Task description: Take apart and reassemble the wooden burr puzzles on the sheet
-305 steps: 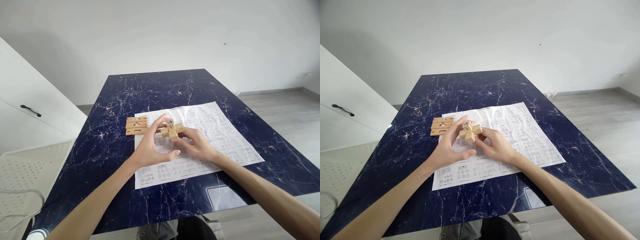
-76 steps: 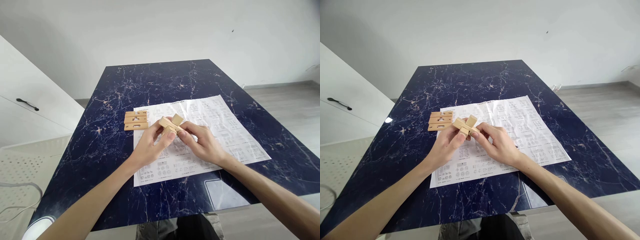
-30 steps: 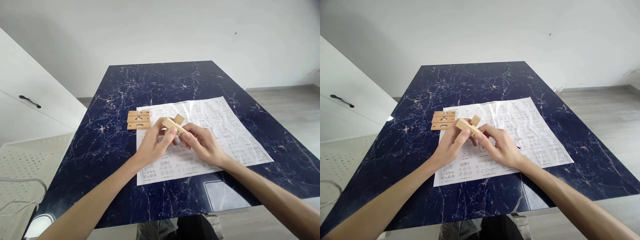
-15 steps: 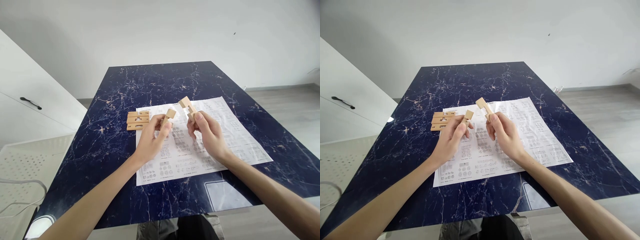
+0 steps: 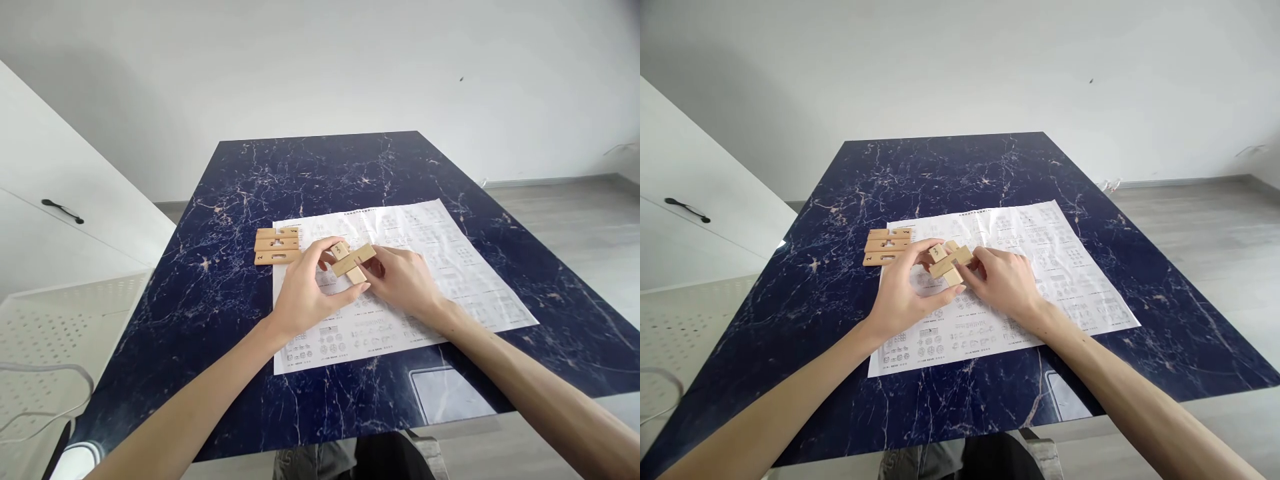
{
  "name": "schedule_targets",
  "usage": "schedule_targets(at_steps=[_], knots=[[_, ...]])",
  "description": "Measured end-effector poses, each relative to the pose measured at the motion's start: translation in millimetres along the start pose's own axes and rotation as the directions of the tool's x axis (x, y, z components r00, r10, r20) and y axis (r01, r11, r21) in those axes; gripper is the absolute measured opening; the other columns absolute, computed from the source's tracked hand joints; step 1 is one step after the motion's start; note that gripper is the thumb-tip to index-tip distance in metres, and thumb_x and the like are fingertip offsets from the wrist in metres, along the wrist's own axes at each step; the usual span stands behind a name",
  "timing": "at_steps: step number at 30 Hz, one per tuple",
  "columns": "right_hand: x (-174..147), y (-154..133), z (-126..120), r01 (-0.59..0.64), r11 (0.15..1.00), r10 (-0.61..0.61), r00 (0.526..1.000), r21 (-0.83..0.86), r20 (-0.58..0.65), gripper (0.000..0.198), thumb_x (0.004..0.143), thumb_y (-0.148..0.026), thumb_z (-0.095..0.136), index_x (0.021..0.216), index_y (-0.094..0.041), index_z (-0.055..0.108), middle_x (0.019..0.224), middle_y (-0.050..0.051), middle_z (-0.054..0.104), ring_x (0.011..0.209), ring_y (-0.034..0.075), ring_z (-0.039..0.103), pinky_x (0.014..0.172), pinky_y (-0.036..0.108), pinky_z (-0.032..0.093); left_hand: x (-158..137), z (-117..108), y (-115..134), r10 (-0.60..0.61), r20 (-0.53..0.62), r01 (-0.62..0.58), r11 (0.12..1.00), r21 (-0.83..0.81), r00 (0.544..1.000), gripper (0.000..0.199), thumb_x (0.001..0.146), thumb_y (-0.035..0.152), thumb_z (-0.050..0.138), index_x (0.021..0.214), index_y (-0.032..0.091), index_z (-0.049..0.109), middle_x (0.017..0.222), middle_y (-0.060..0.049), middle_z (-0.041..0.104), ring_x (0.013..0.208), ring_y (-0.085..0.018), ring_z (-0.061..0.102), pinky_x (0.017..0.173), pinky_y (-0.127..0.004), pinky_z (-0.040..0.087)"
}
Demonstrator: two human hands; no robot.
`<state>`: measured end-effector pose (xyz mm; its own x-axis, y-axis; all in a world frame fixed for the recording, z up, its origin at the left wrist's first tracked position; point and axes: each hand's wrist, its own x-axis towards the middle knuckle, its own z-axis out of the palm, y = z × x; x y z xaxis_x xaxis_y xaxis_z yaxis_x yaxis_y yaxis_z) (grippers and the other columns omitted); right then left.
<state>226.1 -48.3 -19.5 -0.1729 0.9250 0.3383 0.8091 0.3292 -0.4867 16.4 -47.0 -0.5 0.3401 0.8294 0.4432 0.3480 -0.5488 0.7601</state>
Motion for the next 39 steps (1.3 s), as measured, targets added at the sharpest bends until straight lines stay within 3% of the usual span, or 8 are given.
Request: schedule_targets(at_steps=[4,9,13,17,27,30,34,39], knots=[[1,-1,-4,-0.035,0.996,0.035,0.999,0.079,0.006,0.048,0.100,-0.046,0.063,0.063,-0.024,0.041,0.054,-0.002,0.054,0.045,0.012,0.040,0.048,0.030,0.027,0,1,-1,0.012,-0.003,-0.012,1.000,0.008,1.000,0.064,0.082,0.042,0.090,0.134,0.024,0.058,0.123,-0.009,0.074,0.101,-0.025,0.072,0.092,-0.042,0.061],[2,-2,-13,-0.113,0.910,0.122,0.993,0.400,0.001,0.050,0.113,-0.053,0.039,0.074,-0.024,0.050,0.060,-0.002,0.052,0.052,0.014,0.044,0.054,0.032,0.035,0,0,0,-0.008,0.015,0.007,1.000,0.015,1.000,0.064,0.082,0.046,0.090,0.133,0.022,0.060,0.121,-0.009,0.075,0.103,-0.026,0.072,0.086,-0.040,0.061],[0,-4,-17,-0.104,0.813,0.046,0.992,0.574,0.114,0.050,0.115,-0.056,0.033,0.086,-0.023,0.056,0.071,0.000,0.059,0.063,0.015,0.054,0.064,0.033,0.044,0,0,-1,0.022,0.025,-0.022,0.999,0.032,0.999,0.062,0.082,0.044,0.090,0.133,0.023,0.060,0.115,-0.007,0.075,0.097,-0.024,0.071,0.085,-0.039,0.060],[-1,-4,-18,-0.077,0.807,-0.014,0.989,0.585,0.150,0.043,0.112,-0.057,0.046,0.090,-0.022,0.059,0.067,-0.003,0.056,0.058,0.013,0.049,0.058,0.031,0.040,-1,-1,-3,0.014,0.056,-0.014,1.000,-0.003,0.998,0.064,0.083,0.039,0.090,0.138,0.026,0.059,0.119,-0.007,0.073,0.097,-0.024,0.070,0.086,-0.039,0.061],[0,-7,-17,-0.071,0.638,-0.043,0.991,0.766,0.128,0.031,0.111,-0.049,0.055,0.103,-0.020,0.064,0.074,-0.001,0.062,0.059,0.012,0.053,0.056,0.029,0.044,-2,-2,6,-0.199,0.294,0.298,0.890,-0.345,0.935,0.073,0.100,0.042,0.071,0.162,0.035,0.032,0.104,-0.004,0.072,0.066,-0.018,0.074,0.062,-0.033,0.065],[-1,-7,-17,-0.066,0.677,-0.076,0.984,0.733,0.159,0.030,0.111,-0.048,0.054,0.107,-0.020,0.064,0.075,-0.001,0.063,0.061,0.012,0.054,0.057,0.029,0.044,-3,0,5,-0.214,0.271,0.301,0.891,-0.341,0.939,0.071,0.101,0.040,0.071,0.160,0.032,0.032,0.096,-0.003,0.071,0.066,-0.017,0.072,0.062,-0.033,0.063],[-1,-8,-19,-0.062,0.742,-0.099,0.975,0.668,0.201,0.029,0.109,-0.047,0.058,0.108,-0.019,0.065,0.081,0.001,0.067,0.068,0.014,0.059,0.065,0.031,0.048,0,0,1,-0.235,0.161,0.280,0.888,-0.366,0.958,0.047,0.102,0.041,0.069,0.141,0.022,0.051,0.099,-0.006,0.069,0.077,-0.018,0.067,0.068,-0.032,0.059],[-1,-10,-17,-0.093,0.742,-0.064,0.976,0.663,0.207,0.031,0.109,-0.049,0.057,0.107,-0.019,0.065,0.083,0.003,0.068,0.070,0.015,0.061,0.064,0.032,0.048,8,-5,0,-0.200,0.265,0.305,0.838,-0.453,0.943,0.033,0.106,0.049,0.060,0.116,0.017,0.064,0.089,-0.004,0.064,0.071,-0.014,0.058,0.068,-0.030,0.052]])
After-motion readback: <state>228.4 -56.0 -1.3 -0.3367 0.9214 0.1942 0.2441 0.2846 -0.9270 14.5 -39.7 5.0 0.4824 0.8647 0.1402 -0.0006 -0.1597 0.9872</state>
